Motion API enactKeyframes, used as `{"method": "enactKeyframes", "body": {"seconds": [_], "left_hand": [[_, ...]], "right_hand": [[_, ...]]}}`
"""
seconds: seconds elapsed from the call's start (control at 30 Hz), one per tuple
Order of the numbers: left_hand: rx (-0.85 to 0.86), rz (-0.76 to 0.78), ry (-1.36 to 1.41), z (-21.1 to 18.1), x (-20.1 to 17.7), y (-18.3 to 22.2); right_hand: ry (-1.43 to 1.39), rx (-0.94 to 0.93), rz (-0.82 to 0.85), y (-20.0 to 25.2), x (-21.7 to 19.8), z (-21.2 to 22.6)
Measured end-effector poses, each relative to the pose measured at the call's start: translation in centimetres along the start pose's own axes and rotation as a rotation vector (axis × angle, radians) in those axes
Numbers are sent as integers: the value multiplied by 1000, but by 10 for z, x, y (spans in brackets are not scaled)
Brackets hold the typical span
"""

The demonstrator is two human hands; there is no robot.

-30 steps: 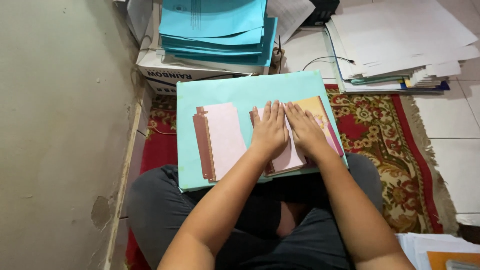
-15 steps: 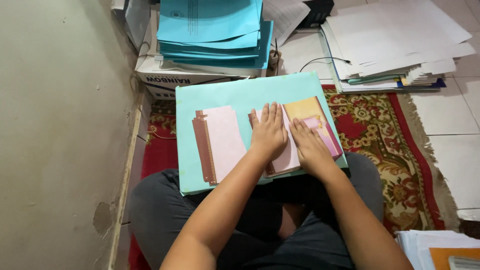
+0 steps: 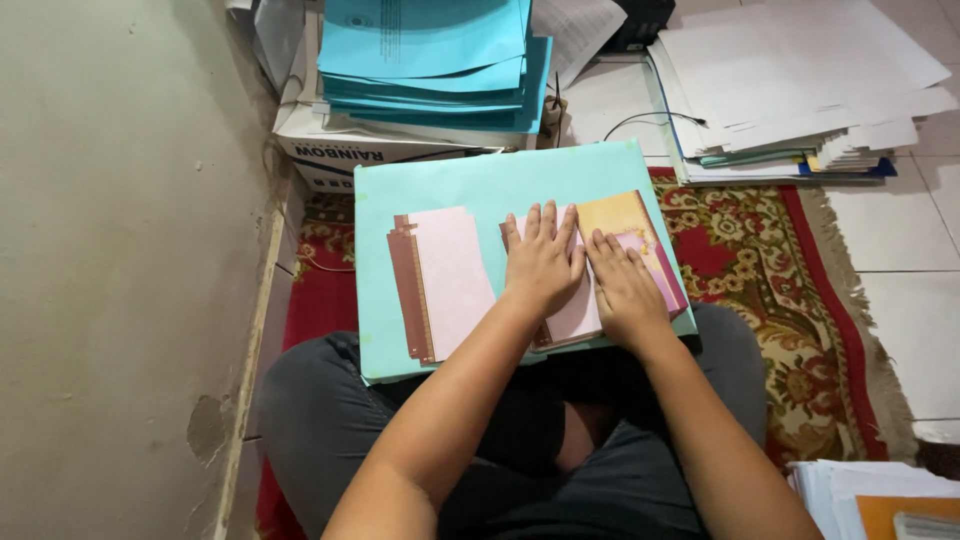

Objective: A person sits on the floor and flips through the pages of several small booklets, likely inspecting or counting them.

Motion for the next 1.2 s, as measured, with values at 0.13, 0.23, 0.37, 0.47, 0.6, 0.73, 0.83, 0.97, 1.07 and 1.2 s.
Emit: {"method": "enactKeyframes", "body": {"seconds": [0.13, 0.23, 0.37, 0.47, 0.6, 0.73, 0.83, 0.97, 1.07, 1.2], "left_hand": [[-30, 65, -12, -2, 0, -6], [-83, 86, -16, -1, -1, -16], [-68, 93, -71, -4, -11, -20], [47, 32, -109, -12, -7, -4], [330, -175, -34, -20, 27, 57], [368, -39, -4, -18, -8, 121], [433, -38, -32, -8, -2, 140], [484, -278, 42, 1, -6, 148], [500, -502, 107, 7, -52, 158], [474, -682, 110, 42, -94, 159]], "right_hand": [[-1, 30, 4, 3, -4, 6], [10, 38, -4, 3, -6, 8], [-20, 67, -8, 2, -7, 8], [-56, 81, -38, 0, -8, 7], [-145, 76, -121, -1, -5, 0], [-219, 88, -149, -1, -15, 6], [-236, 53, -182, 2, -15, 6], [-269, 19, -167, 2, -17, 2], [-284, 35, -166, 3, -13, 0], [-247, 53, -189, 1, -18, 7]]}}
Point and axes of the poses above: each hand's wrist, its own y-axis away from the middle knuckle, its own x-axis out of the palm, z = x × y, the point moved 2 cm from there along -y, towards the middle knuckle, and after that the axes turned 7 degrees about -x, right-handed, at the moved point
